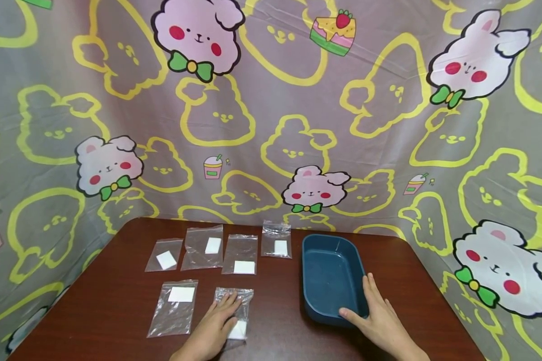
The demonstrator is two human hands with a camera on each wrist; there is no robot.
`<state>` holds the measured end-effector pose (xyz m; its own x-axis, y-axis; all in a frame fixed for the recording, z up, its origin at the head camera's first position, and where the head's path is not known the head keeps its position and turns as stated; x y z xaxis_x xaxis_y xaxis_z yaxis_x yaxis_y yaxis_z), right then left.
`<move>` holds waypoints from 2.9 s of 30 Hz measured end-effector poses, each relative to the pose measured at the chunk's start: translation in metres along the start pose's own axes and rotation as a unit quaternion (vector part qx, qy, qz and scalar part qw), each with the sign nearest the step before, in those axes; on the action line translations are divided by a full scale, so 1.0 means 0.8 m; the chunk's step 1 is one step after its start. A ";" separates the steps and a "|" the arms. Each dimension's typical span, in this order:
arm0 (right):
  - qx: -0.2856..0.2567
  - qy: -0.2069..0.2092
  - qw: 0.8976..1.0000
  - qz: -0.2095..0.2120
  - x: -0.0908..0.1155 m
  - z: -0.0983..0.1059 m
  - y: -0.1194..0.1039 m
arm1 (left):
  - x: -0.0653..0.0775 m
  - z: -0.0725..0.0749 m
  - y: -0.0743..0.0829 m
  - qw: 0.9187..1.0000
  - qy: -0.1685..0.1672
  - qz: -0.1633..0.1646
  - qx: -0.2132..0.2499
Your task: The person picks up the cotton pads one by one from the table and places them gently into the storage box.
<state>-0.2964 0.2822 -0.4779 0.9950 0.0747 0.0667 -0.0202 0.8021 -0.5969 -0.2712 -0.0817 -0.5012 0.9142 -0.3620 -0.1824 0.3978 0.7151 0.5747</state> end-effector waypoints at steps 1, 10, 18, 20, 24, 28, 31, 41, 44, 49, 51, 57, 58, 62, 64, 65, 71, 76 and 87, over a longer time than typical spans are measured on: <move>0.000 0.001 1.000 0.001 0.000 0.000 0.000 | 0.000 0.000 0.000 1.000 0.002 0.000 -0.001; -0.006 -0.004 1.000 -0.012 0.000 -0.002 0.003 | 0.000 0.002 0.000 1.000 0.018 0.004 0.003; -0.016 -0.004 1.000 -0.013 0.001 -0.003 0.006 | 0.000 0.006 -0.003 0.999 0.034 0.023 0.024; -0.024 -0.007 1.000 -0.017 0.001 -0.004 0.007 | 0.000 0.007 -0.004 0.998 0.038 0.031 0.029; -0.048 -0.012 0.998 -0.035 0.000 -0.007 0.010 | -0.002 0.014 -0.006 0.996 0.059 0.047 0.047; -0.070 -0.008 0.997 -0.042 -0.001 -0.007 0.011 | -0.003 0.024 -0.006 0.992 0.093 0.055 0.059; -0.085 -0.001 0.996 -0.041 0.000 -0.006 0.012 | -0.001 0.030 -0.003 0.990 0.110 0.057 0.066; -0.117 0.011 0.991 -0.059 0.001 -0.007 0.017 | 0.001 0.043 0.002 0.980 0.156 0.066 0.108; -0.121 0.011 0.991 -0.060 0.001 -0.007 0.017 | 0.002 0.048 0.001 0.975 0.173 0.076 0.114; -0.126 0.010 0.990 -0.063 0.001 -0.007 0.018 | 0.006 0.055 0.005 0.972 0.187 0.084 0.112; -0.127 0.010 0.990 -0.064 0.001 -0.008 0.019 | 0.007 0.057 0.008 0.973 0.187 0.084 0.111; -0.125 0.015 0.990 -0.061 0.001 -0.007 0.020 | 0.004 0.062 0.020 0.972 0.191 0.074 0.113; -0.123 0.015 0.991 -0.060 0.001 -0.007 0.020 | 0.002 0.062 0.022 0.972 0.191 0.071 0.116; -0.115 0.017 0.992 -0.055 0.001 -0.006 0.018 | -0.007 0.061 0.033 0.972 0.189 0.055 0.124; -0.116 0.018 0.991 -0.056 0.002 -0.005 0.018 | -0.014 0.061 0.040 0.973 0.188 0.045 0.123; -0.114 0.019 0.992 -0.055 0.003 -0.004 0.018 | -0.018 0.060 0.044 0.974 0.188 0.040 0.121; -0.118 0.021 0.992 -0.044 0.003 -0.005 0.017 | -0.038 0.058 0.069 0.976 0.175 0.004 0.128; -0.118 0.024 0.992 -0.046 0.002 -0.005 0.017 | -0.051 0.051 0.087 0.977 0.153 -0.015 0.148; -0.120 0.023 0.991 -0.053 0.002 -0.005 0.019 | -0.073 0.039 0.124 0.978 0.146 -0.063 0.133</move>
<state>-0.2951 0.2922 -0.4900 0.9939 -0.0333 0.1055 0.1023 0.6400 -0.7615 -0.2874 -0.0083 -0.4091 0.8580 -0.2230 -0.4627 0.5096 0.4816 0.7130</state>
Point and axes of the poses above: each hand's wrist, its own x-axis away from the middle knuckle, its own z-axis out of the back of the hand, y = z × x, the point moved 10 cm from there along -x, towards the middle knuckle, and after that the axes turned 7 degrees about -x, right-handed, at the moved point
